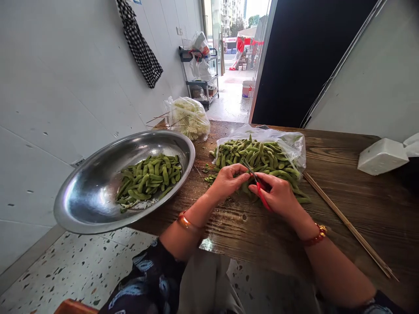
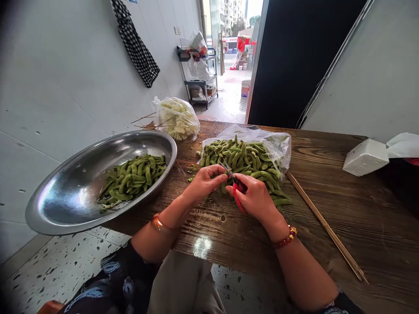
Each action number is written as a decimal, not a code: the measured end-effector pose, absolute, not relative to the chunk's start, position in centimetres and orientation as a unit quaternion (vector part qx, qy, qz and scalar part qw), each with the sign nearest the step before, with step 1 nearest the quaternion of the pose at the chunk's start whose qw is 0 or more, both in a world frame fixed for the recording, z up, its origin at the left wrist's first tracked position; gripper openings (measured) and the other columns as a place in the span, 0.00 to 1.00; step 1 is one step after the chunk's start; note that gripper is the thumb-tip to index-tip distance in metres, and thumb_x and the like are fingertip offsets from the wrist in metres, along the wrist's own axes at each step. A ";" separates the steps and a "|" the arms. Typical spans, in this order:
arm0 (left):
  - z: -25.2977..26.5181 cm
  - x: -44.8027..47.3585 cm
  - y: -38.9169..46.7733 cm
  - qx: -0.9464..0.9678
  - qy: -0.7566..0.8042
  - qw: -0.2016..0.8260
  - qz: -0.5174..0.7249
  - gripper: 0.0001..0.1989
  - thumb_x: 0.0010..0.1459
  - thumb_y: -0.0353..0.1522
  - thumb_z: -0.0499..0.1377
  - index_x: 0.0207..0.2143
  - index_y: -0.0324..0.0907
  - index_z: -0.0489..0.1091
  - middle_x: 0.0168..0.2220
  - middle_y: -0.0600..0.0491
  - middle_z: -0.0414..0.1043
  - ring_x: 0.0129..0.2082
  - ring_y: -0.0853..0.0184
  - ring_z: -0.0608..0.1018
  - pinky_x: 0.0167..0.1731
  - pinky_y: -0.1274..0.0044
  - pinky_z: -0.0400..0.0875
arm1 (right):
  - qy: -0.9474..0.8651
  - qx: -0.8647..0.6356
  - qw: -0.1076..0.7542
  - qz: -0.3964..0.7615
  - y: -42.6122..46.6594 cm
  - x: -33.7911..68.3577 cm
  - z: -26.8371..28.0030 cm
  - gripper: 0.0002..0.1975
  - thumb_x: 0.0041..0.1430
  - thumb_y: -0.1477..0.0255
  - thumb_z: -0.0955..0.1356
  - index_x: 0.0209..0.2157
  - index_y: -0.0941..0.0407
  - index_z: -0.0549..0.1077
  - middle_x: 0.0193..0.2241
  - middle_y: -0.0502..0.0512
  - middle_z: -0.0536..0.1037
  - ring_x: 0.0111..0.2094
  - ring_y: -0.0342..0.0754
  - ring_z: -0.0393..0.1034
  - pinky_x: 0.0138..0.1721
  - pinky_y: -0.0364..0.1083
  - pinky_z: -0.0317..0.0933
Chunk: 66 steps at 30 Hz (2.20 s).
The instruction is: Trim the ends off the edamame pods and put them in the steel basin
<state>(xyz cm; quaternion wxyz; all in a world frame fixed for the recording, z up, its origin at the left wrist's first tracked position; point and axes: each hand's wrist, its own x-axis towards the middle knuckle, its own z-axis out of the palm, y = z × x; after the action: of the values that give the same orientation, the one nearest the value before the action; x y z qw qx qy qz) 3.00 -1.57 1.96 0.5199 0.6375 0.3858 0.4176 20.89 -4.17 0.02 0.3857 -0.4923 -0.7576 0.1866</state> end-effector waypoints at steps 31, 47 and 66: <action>1.7 2.5 -0.5 0.455 0.369 0.643 0.493 0.15 0.46 0.37 0.67 0.30 0.38 0.66 0.22 0.59 0.63 0.17 0.80 0.60 0.14 0.85 0.47 | -0.705 -0.495 0.406 0.305 -3.7 21.1 0.4 0.25 0.54 0.54 0.67 0.45 0.60 0.76 0.22 0.50 0.72 0.23 0.43 0.63 0.25 0.42 0.59; 1.4 2.9 -0.7 0.344 0.290 0.713 0.538 0.16 0.41 0.31 0.70 0.29 0.37 0.65 0.31 0.55 0.69 0.22 0.80 0.66 0.16 0.87 0.53 | -0.722 -0.511 0.396 0.248 -4.2 20.6 0.3 0.25 0.54 0.56 0.69 0.46 0.60 0.74 0.28 0.53 0.76 0.28 0.46 0.67 0.32 0.45 0.64; 1.7 1.8 0.0 0.345 0.331 0.667 0.571 0.14 0.50 0.35 0.63 0.27 0.40 0.59 0.22 0.60 0.60 0.16 0.79 0.63 0.12 0.87 0.49 | -0.673 -0.521 0.434 0.294 -3.9 21.0 0.3 0.22 0.55 0.55 0.68 0.42 0.59 0.76 0.26 0.52 0.74 0.25 0.44 0.64 0.25 0.42 0.57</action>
<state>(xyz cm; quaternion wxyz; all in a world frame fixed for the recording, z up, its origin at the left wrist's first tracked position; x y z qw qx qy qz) 1.80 0.01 1.67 0.6672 0.3455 0.3310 0.5709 21.00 -3.95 0.26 0.4345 -0.5206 -0.6734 0.2944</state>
